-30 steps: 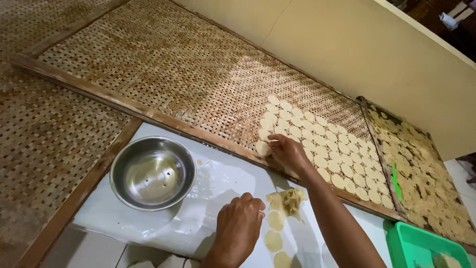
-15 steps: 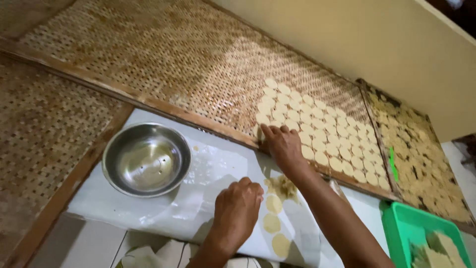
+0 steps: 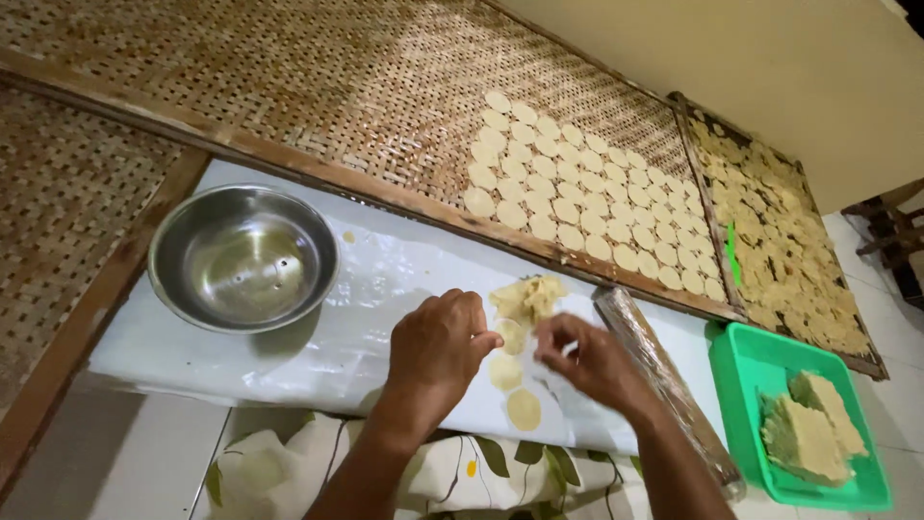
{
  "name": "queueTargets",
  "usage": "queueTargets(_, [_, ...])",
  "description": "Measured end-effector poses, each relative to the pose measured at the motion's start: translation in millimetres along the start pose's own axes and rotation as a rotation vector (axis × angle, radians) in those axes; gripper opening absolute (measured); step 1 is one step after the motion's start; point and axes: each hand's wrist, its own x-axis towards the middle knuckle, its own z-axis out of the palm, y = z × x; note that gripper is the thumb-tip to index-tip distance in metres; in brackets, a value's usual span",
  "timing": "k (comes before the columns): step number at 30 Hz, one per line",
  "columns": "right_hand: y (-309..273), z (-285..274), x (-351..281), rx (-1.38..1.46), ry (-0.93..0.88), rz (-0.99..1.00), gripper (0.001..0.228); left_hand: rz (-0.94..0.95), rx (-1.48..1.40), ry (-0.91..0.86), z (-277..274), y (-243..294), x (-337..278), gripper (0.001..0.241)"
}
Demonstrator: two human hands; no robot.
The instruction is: Rolling out dough and cutting it into small circles to place on drying trays.
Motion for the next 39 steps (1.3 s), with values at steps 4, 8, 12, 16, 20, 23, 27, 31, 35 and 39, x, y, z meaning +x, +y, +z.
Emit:
queueTargets(4, [-3.8, 26.8, -43.9, 0.019, -0.039, 0.121, 0.022, -0.011, 0.061, -0.009, 6.9, -5.5, -2.0, 0.026])
queueTargets(8, [-35.9, 40.2, -70.0, -0.077, 0.025, 0.035, 0.032, 0.057, 0.082, 0.142, 8.6, -3.9, -5.0, 0.018])
queueTargets(12, [-37.5, 51.7, -70.8, -0.232, 0.077, -0.080, 0.042, 0.085, 0.080, 0.235, 12.7, -6.5, -6.5, 0.021])
queueTargets(16, [-37.1, 49.5, -70.6, -0.208, 0.049, -0.037, 0.036, 0.087, 0.091, 0.197, 14.1, -11.9, -7.9, 0.021])
queueTargets(20, [-5.8, 39.7, -59.6, 0.071, -0.014, 0.216, 0.034, 0.078, 0.072, 0.194, 12.3, -10.2, -8.8, 0.021])
queueTargets(23, [28.3, 25.9, -49.0, 0.236, -0.037, 0.262, 0.033, 0.088, 0.072, 0.191, 13.8, -12.1, -10.2, 0.020])
queueTargets(27, [46.7, -0.2, -38.8, 0.469, -0.013, 0.246, 0.033, 0.073, 0.086, 0.136, 18.7, -12.3, -7.5, 0.015])
queueTargets(31, [58.1, -16.1, -23.2, 0.618, -0.014, 0.144, 0.033, 0.064, 0.103, 0.081, 30.2, -15.8, -7.5, 0.012])
queueTargets(35, [42.5, -28.3, 14.0, 0.937, -0.047, 0.132, 0.033, 0.115, 0.241, -0.026, 53.7, -20.2, -11.5, 0.012])
queueTargets(39, [1.6, -32.0, 71.3, 1.003, -0.084, 0.071, 0.030, 0.148, 0.254, -0.050, 82.4, -25.1, -16.1, 0.007])
